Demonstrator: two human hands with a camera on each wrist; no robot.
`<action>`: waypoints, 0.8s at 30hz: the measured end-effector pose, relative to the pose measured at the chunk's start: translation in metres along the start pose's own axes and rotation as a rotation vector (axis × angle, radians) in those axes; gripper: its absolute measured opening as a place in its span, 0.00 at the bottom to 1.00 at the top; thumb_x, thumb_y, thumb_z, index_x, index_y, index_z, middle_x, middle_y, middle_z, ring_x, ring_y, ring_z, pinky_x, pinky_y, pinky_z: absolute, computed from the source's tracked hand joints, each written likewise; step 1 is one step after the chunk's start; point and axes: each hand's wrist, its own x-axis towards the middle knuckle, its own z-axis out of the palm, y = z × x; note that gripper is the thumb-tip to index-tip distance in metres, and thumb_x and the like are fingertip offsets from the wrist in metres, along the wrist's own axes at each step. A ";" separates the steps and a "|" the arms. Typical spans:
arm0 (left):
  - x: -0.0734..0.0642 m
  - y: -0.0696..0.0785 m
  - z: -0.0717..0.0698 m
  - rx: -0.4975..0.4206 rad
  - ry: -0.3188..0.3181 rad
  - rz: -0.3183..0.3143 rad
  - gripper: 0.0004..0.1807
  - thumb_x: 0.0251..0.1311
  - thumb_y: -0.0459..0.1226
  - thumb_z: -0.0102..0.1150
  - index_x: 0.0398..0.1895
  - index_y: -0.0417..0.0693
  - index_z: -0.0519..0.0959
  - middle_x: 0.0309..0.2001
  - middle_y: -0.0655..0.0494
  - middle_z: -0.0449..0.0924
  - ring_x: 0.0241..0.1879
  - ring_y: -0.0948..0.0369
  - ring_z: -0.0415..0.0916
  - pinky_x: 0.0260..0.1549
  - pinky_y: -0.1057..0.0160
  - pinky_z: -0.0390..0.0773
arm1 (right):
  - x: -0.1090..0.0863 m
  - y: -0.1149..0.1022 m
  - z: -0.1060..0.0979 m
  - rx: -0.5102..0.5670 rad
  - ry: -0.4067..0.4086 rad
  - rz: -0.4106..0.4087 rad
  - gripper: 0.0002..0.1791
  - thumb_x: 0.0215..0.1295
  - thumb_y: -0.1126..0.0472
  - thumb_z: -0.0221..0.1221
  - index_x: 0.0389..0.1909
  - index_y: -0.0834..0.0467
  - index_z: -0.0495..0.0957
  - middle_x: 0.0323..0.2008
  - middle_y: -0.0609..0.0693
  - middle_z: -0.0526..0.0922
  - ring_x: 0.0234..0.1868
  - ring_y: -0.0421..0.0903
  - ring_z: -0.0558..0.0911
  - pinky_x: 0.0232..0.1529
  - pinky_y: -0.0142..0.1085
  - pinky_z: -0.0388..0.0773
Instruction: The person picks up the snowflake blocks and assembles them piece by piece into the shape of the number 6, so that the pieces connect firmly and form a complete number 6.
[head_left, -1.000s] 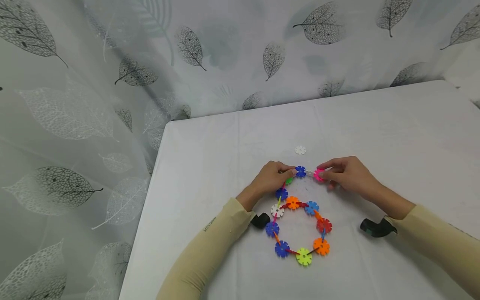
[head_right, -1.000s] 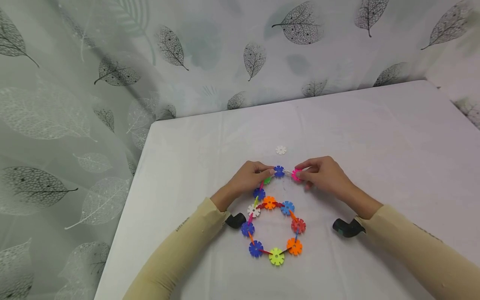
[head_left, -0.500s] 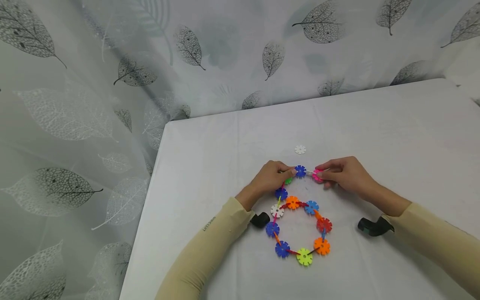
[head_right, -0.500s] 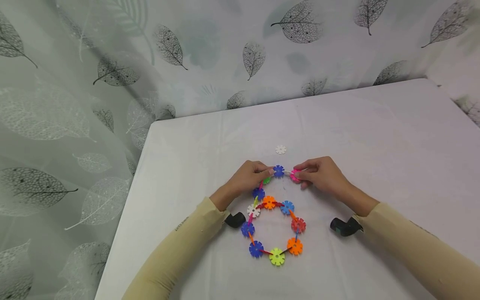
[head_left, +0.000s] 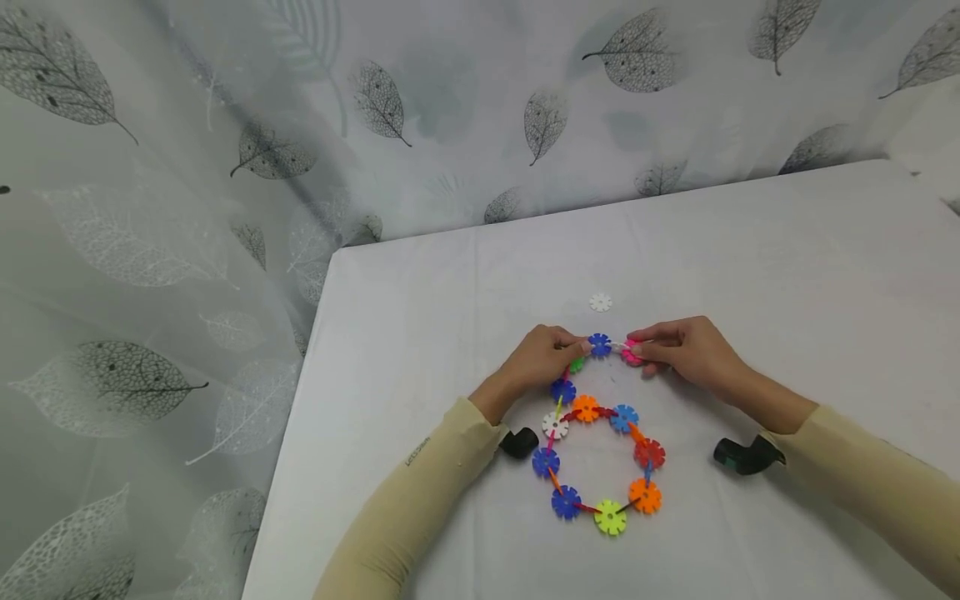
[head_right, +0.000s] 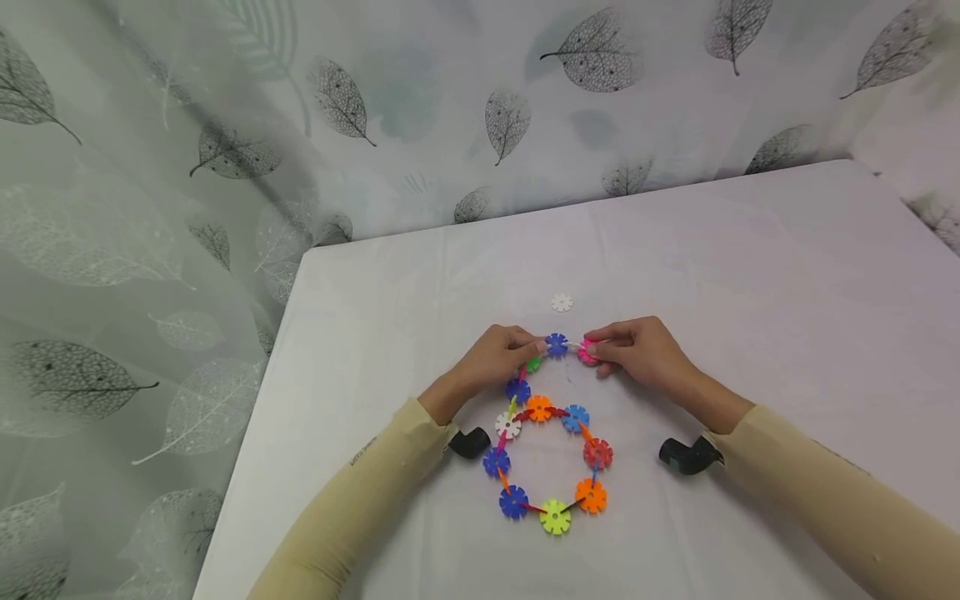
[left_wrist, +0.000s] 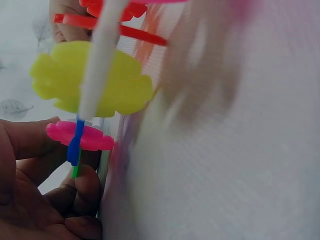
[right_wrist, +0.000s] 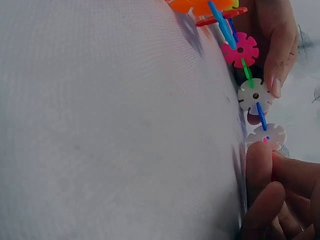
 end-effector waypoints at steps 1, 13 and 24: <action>-0.001 0.000 0.000 -0.008 -0.003 -0.005 0.18 0.74 0.47 0.56 0.56 0.49 0.85 0.49 0.57 0.85 0.41 0.65 0.77 0.46 0.68 0.75 | 0.000 0.000 0.000 -0.008 -0.004 -0.005 0.22 0.74 0.56 0.61 0.61 0.66 0.78 0.29 0.52 0.88 0.28 0.47 0.81 0.23 0.32 0.68; -0.004 -0.001 -0.002 -0.040 0.013 -0.001 0.18 0.74 0.47 0.56 0.58 0.52 0.84 0.44 0.59 0.85 0.40 0.65 0.73 0.44 0.66 0.73 | 0.001 0.000 -0.013 -0.137 0.022 -0.059 0.28 0.77 0.45 0.53 0.64 0.63 0.76 0.40 0.56 0.84 0.31 0.47 0.85 0.29 0.37 0.80; -0.002 -0.003 -0.002 -0.056 0.000 0.003 0.18 0.74 0.47 0.56 0.59 0.51 0.84 0.42 0.58 0.83 0.37 0.65 0.72 0.41 0.67 0.71 | 0.019 -0.002 -0.026 -0.166 0.188 -0.146 0.32 0.78 0.44 0.51 0.72 0.61 0.67 0.58 0.65 0.77 0.56 0.63 0.77 0.48 0.54 0.79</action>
